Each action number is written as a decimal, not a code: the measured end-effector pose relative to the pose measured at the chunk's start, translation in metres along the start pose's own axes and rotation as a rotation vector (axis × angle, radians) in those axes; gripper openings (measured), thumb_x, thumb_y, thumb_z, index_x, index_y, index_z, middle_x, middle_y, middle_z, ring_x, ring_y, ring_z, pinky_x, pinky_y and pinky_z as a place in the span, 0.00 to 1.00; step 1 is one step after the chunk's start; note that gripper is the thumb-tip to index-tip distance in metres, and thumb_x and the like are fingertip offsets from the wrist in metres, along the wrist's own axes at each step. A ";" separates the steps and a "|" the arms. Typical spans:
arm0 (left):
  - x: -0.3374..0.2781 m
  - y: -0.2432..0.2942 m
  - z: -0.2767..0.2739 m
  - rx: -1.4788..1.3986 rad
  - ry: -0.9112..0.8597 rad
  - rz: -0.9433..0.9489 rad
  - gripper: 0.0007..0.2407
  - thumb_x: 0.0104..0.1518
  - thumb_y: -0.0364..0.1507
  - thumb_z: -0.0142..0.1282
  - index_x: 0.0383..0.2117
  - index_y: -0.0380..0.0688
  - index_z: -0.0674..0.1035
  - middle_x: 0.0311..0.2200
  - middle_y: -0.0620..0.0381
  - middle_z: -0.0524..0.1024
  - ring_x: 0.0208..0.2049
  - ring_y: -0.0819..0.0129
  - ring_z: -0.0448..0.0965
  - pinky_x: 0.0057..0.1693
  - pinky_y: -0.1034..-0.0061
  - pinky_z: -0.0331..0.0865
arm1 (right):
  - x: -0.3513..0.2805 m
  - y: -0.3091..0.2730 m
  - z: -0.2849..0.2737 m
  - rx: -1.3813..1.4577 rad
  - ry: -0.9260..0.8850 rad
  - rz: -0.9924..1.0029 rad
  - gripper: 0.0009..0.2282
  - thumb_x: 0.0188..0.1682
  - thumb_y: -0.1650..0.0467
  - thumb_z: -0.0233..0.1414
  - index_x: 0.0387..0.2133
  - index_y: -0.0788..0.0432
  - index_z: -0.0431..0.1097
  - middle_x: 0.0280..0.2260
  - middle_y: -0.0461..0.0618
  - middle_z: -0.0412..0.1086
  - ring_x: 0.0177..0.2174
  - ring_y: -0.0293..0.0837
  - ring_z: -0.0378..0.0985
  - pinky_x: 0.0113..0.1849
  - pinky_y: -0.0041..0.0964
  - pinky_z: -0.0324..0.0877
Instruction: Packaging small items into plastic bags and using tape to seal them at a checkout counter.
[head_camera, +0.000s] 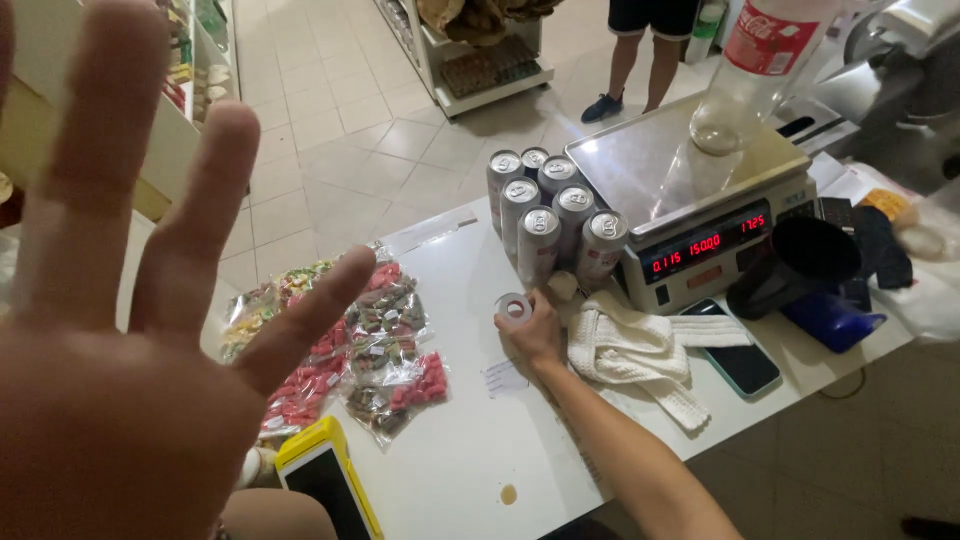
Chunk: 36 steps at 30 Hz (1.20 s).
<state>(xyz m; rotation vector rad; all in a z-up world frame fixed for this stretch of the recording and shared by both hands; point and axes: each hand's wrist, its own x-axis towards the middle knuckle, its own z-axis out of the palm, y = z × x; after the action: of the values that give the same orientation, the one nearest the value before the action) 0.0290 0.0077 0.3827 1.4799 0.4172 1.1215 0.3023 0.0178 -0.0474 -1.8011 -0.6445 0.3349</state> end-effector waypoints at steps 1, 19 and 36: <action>-0.005 -0.007 0.002 0.049 0.001 0.024 0.28 0.64 0.41 0.52 0.68 0.64 0.53 0.74 0.61 0.41 0.78 0.47 0.37 0.72 0.44 0.51 | 0.003 0.002 0.001 -0.006 -0.007 -0.007 0.18 0.35 0.65 0.67 0.31 0.60 0.68 0.28 0.64 0.74 0.31 0.56 0.80 0.32 0.45 0.72; -0.068 -0.265 0.013 1.161 -0.582 -0.057 0.56 0.45 0.52 0.75 0.72 0.54 0.38 0.72 0.49 0.18 0.71 0.48 0.12 0.65 0.32 0.16 | 0.002 0.009 0.009 -0.037 0.114 -0.035 0.18 0.29 0.62 0.65 0.31 0.56 0.71 0.26 0.47 0.71 0.29 0.44 0.73 0.36 0.38 0.67; -0.054 -0.338 -0.018 -0.056 -0.183 -0.257 0.52 0.41 0.45 0.68 0.71 0.53 0.40 0.74 0.52 0.30 0.74 0.52 0.31 0.71 0.43 0.37 | -0.005 -0.022 -0.025 1.202 -0.592 -0.087 0.23 0.39 0.71 0.60 0.50 0.64 0.69 0.65 0.70 0.58 0.65 0.56 0.58 0.62 0.51 0.53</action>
<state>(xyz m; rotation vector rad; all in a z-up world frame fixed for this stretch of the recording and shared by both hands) 0.1010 0.0643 0.0525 1.4201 0.4304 0.7829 0.3059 -0.0002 -0.0187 -0.5045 -0.6887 0.9680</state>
